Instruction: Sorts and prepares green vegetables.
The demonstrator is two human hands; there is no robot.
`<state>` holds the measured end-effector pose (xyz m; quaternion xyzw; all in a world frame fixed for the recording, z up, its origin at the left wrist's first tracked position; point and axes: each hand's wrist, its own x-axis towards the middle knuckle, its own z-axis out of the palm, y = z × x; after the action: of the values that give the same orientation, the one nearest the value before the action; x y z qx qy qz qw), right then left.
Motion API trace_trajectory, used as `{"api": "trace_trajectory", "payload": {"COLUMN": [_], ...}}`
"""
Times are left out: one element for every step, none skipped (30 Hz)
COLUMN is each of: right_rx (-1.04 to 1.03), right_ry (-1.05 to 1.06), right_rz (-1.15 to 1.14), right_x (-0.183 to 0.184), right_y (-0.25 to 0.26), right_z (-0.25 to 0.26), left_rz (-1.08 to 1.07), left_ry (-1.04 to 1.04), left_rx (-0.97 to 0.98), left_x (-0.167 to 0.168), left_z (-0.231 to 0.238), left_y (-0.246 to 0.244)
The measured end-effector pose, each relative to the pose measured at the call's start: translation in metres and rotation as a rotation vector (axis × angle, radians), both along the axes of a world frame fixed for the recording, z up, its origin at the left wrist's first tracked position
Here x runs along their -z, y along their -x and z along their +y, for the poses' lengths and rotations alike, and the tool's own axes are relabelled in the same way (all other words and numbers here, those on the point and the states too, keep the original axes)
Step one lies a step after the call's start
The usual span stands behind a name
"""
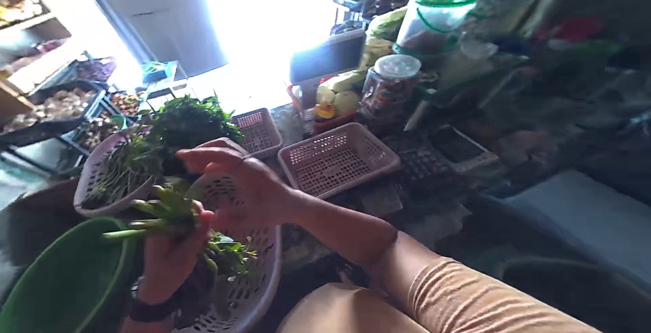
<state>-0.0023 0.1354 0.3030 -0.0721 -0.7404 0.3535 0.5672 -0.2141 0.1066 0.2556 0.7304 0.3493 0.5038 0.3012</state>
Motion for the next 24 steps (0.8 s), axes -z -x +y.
{"api": "trace_trajectory", "payload": {"right_rx": [0.090, 0.160, 0.190, 0.189, 0.160, 0.123, 0.065, -0.033, -0.170, -0.337, -0.512, -0.661, -0.769, -0.822, -0.828, -0.801, -0.766, -0.725, -0.663, -0.608, -0.557, -0.524, -0.498, -0.449], "right_ry": [0.063, 0.123, 0.184, 0.236, 0.273, 0.291, 0.298, 0.322, 0.371, 0.424, 0.464, 0.490, 0.503, 0.506, 0.506, 0.517, 0.531, 0.542, 0.557, 0.561, 0.565, 0.560, 0.559, 0.561], "right_rz": [0.011, 0.035, 0.061, 0.079, 0.103, 0.121, 0.136, 0.155, 0.184, 0.226, 0.268, 0.307, 0.341, 0.362, 0.356, 0.331, 0.308, 0.282, 0.251, 0.217, 0.181, 0.145, 0.126, 0.094], "right_x": [0.004, 0.012, 0.021, 0.029, 0.036, 0.042, 0.046, 0.048, 0.050, 0.051, 0.054, 0.056, 0.059, 0.063, 0.067, 0.073, 0.080, 0.088, 0.097, 0.105, 0.114, 0.123, 0.130, 0.137], "right_y": [-0.018, -0.034, -0.049, -0.062, -0.074, -0.085, -0.096, -0.107, -0.118, -0.129, -0.139, -0.148, -0.156, -0.165, -0.177, -0.191, -0.207, -0.226, -0.245, -0.264, -0.283, -0.303, -0.322, -0.343], "right_z": [0.000, 0.000, -0.001, -0.004, -0.008, -0.013, -0.019, -0.026, -0.033, -0.041, -0.048, -0.056, -0.063, -0.070, -0.077, -0.084, -0.091, -0.101, -0.113, -0.126, -0.142, -0.160, -0.179, -0.200], "left_rz": [-0.005, -0.017, -0.034, -0.049, -0.069, -0.083, -0.094, -0.104, -0.102, -0.092, -0.076, -0.057, -0.047, -0.045, -0.039, -0.047, -0.068, -0.091, -0.112, -0.124, -0.127, -0.121, -0.111, -0.095], "left_ry": [0.018, 0.032, 0.042, 0.056, 0.095, 0.158, 0.234, 0.323, 0.421, 0.514, 0.598, 0.680, 0.764, 0.845, 0.911, 0.959, 0.983, 0.999, 1.009, 1.011, 1.009, 1.006, 1.010, 1.020], "left_rx": [0.048, 0.102, 0.163, 0.221, 0.276, 0.324, 0.374, 0.422, 0.480, 0.539, 0.615, 0.705, 0.770, 0.820, 0.876, 0.949, 1.025, 1.078, 1.110, 1.150, 1.192, 1.247, 1.318, 1.385], "left_x": [-0.018, -0.036, -0.054, -0.069, -0.082, -0.092, -0.099, -0.103, -0.101, -0.096, -0.089, -0.079, -0.068, -0.056, -0.044, -0.031, -0.019, -0.007, 0.005, 0.017, 0.030, 0.043, 0.055, 0.066], "left_z": [0.006, 0.012, 0.016, 0.018, 0.017, 0.013, 0.009, 0.005, 0.001, -0.001, -0.003, -0.003, -0.004, -0.007, -0.010, -0.013, -0.017, -0.021, -0.027, -0.033, -0.040, -0.047, -0.055, -0.064], "left_y": [0.003, 0.003, 0.000, -0.006, -0.015, -0.027, -0.041, -0.056, -0.071, -0.086, -0.102, -0.119, -0.138, -0.158, -0.178, -0.196, -0.215, -0.235, -0.255, -0.276, -0.299, -0.321, -0.344, -0.367]}}
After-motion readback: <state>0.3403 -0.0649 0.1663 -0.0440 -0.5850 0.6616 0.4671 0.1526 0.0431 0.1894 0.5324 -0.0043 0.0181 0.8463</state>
